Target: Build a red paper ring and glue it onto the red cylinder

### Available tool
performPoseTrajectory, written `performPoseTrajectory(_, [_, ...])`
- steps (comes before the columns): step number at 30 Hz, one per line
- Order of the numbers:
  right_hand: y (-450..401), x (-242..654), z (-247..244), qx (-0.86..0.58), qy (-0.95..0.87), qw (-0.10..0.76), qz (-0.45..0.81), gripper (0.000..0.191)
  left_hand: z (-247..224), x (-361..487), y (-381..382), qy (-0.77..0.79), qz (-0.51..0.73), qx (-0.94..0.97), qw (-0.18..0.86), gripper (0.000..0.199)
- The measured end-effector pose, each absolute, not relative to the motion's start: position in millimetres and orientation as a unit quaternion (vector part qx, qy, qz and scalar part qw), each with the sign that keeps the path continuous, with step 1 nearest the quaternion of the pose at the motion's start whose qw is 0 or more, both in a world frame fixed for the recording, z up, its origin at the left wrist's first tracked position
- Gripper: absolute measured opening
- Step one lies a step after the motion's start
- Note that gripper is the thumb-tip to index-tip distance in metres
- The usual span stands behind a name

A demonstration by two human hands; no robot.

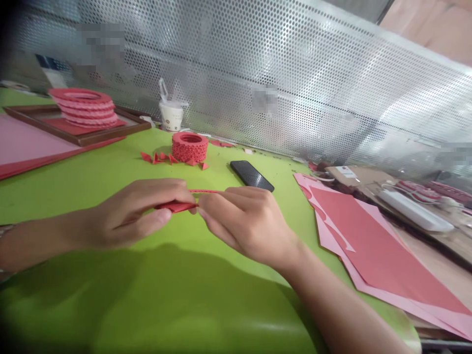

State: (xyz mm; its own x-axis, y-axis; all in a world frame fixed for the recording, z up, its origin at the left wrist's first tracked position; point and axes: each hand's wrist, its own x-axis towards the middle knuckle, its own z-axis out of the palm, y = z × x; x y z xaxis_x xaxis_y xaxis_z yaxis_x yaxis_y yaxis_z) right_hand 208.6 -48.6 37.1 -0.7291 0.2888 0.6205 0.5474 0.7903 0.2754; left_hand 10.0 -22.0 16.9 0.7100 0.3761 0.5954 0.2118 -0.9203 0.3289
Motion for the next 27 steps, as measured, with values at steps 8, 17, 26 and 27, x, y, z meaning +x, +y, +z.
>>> performPoseTrajectory(8, [-47.3, 208.9, 38.1, -0.211, -0.906, 0.271, -0.246, 0.017, 15.0, 8.1, -21.8, 0.150, 0.343, 0.921, 0.107, 0.021])
performPoseTrajectory(17, [-48.3, 209.9, 37.1, -0.209, -0.901, 0.268, -0.270, 0.019, 17.2, 8.3, -22.1, 0.146, 0.329, 0.927, 0.109, 0.020])
performPoseTrajectory(26, [-48.0, 212.1, 41.4, -0.216, -0.914, 0.214, -0.268, 0.020, 13.7, 7.3, -19.8, 0.173, 0.307, 0.931, 0.094, 0.021])
performPoseTrajectory(27, [-47.7, 212.5, 41.1, -0.218, -0.915, 0.213, -0.264, 0.020, 13.6, 7.4, -19.1, 0.175, 0.301, 0.933, 0.092, 0.021])
